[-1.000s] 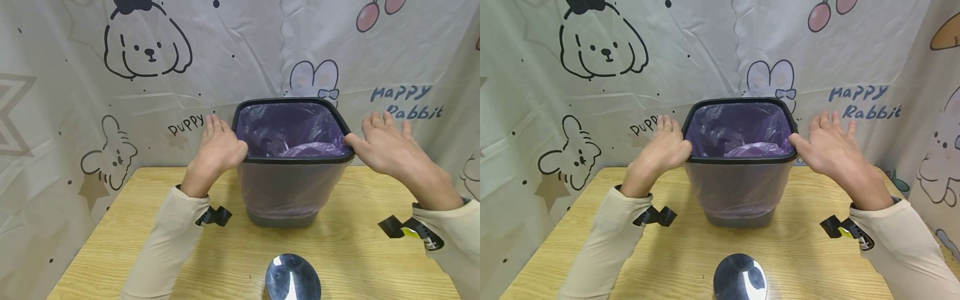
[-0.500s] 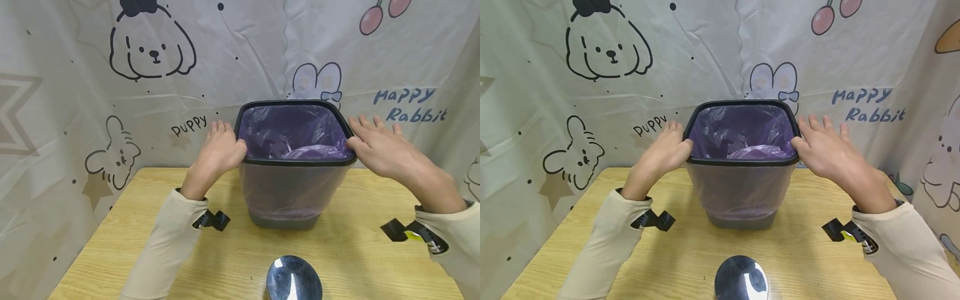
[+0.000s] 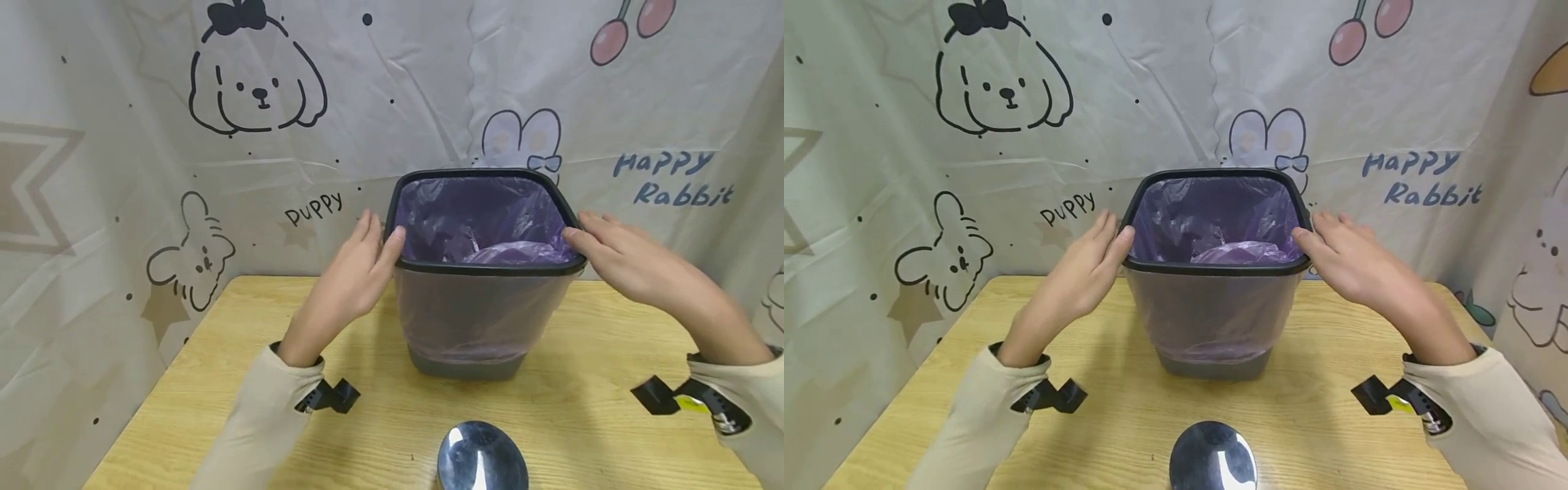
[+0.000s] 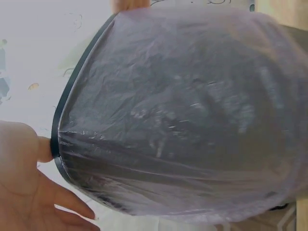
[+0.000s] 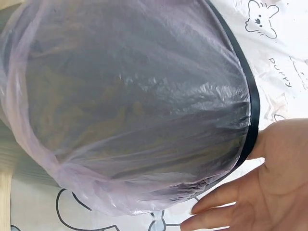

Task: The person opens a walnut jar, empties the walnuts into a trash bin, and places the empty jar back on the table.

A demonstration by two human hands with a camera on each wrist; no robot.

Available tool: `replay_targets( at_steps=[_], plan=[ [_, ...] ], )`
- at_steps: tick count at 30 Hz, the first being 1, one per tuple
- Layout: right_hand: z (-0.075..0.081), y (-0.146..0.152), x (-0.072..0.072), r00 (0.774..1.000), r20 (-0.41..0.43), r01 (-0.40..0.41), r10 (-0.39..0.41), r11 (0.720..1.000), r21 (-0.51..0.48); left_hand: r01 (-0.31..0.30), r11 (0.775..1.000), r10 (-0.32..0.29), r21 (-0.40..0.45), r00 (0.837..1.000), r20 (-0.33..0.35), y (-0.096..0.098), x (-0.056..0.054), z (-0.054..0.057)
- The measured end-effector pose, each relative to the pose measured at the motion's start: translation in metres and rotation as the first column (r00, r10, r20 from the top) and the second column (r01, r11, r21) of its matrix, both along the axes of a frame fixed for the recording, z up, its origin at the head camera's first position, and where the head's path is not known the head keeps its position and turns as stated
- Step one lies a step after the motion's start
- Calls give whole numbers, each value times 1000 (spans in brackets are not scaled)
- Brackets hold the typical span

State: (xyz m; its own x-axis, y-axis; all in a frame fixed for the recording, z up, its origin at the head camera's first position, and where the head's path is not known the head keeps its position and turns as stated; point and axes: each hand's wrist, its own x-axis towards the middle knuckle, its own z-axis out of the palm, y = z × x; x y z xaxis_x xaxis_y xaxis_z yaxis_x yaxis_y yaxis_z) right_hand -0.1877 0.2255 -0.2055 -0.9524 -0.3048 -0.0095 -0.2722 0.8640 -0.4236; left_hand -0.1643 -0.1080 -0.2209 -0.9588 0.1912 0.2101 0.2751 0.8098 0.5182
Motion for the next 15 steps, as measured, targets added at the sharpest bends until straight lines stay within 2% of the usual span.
replay_targets(
  at_steps=[4,10,13,15],
  plan=[
    [-5,5,12,999,-33,6,-8,999,-50,37,998,-33,49,995,-90,-7,18,-21],
    [-16,9,31,998,-66,-14,9,997,-81,101,994,-91,49,978,-187,-23,35,-68],
    [-20,9,39,997,-73,-3,-3,997,-72,153,984,-128,88,963,-239,-27,42,-86],
    [-24,9,46,995,-95,9,-13,999,-41,195,974,-158,116,949,-273,-27,48,-95]
  ],
)
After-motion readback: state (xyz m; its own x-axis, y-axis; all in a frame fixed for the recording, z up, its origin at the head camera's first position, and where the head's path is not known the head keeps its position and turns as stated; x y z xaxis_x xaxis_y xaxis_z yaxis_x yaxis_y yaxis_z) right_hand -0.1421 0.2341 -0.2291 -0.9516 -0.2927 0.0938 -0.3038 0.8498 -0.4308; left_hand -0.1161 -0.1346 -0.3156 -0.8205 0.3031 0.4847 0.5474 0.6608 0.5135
